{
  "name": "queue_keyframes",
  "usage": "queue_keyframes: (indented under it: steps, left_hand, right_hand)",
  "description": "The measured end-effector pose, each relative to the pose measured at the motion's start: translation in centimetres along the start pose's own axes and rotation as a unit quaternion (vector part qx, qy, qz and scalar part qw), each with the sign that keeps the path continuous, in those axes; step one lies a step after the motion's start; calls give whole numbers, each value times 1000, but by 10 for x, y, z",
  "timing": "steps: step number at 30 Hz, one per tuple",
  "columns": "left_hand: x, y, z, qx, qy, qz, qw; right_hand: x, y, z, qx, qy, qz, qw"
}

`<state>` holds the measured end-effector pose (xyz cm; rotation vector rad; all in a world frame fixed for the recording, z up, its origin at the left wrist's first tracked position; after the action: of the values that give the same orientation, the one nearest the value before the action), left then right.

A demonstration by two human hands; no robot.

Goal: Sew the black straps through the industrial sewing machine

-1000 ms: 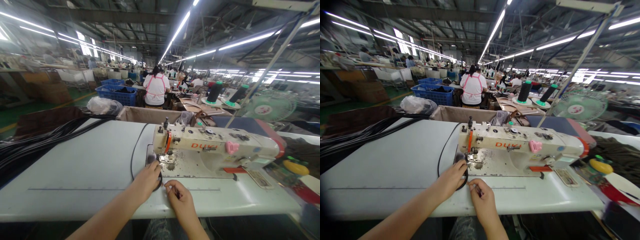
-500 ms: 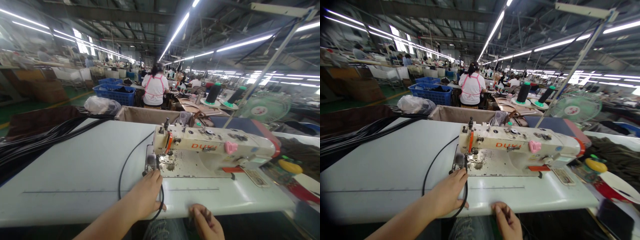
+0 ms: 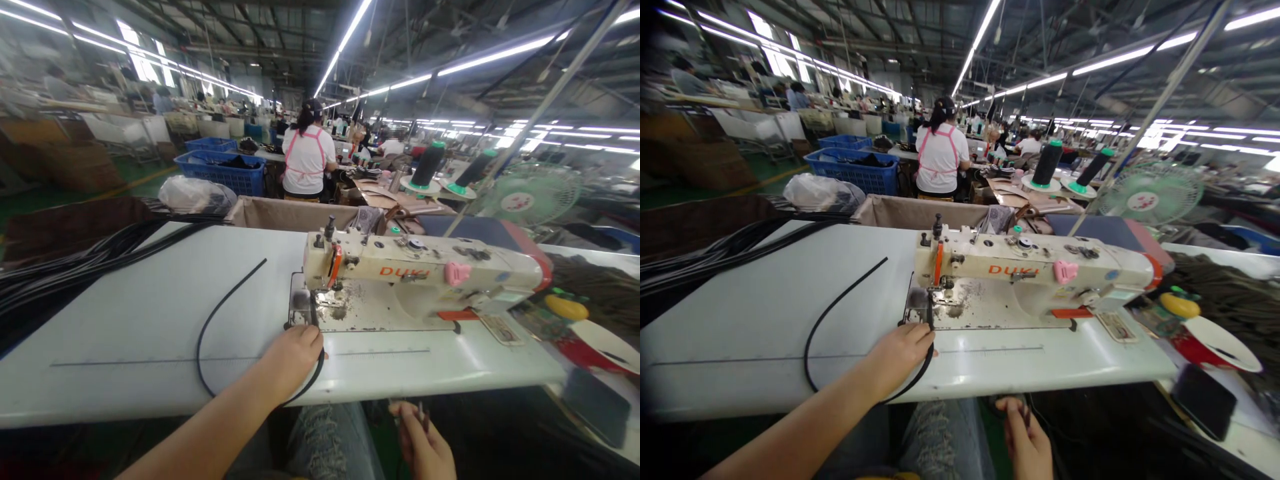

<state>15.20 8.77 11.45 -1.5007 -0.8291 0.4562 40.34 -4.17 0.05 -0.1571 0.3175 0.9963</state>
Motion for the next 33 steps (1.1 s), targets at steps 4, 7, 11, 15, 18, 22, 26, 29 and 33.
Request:
queue_keyframes:
  steps: [4,7,11,15,18,22,26,29,33]
  left_hand:
    - [-5,-4,-2,-28,-22,-9,999]
    - [-11,-11,-3,-94,-58,-50,993]
    - [-34,-6,16,-259,-210,-111,936]
    - [-62,34,9,-534,-296,23,791]
    - [-86,43,-9,-548,-252,172,779]
    - [-118,18,11,-327,-147,128,925]
    - [-182,29,47,-212,-113,60,969]
    - [-244,59,79,-118,-139,23,983]
    - [-319,103,127,-41,-251,55,966]
  right_hand:
    - [-25,85,26,-79,-34,173,981]
    - [-36,132,37,-40,-24,223,974]
    - [-34,169,44,-2,37,234,972]
    - [-27,195,50,63,89,279,954]
    - [-24,203,50,82,103,291,948]
    - [-28,194,41,127,147,275,942]
    - [-36,173,33,173,196,258,930]
    - [-42,159,25,169,210,263,926]
    - [-49,149,9,112,213,304,922]
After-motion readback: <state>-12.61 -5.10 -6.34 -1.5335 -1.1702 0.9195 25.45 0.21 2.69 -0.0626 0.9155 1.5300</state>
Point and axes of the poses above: each hand's wrist, its own x-axis towards the middle knuckle, its own y-axis out of the palm, z = x × y, the point moved 9 cm from there along x, towards the middle knuckle, and after that the axes turned 1 degree about -x, right-handed, at the moved point
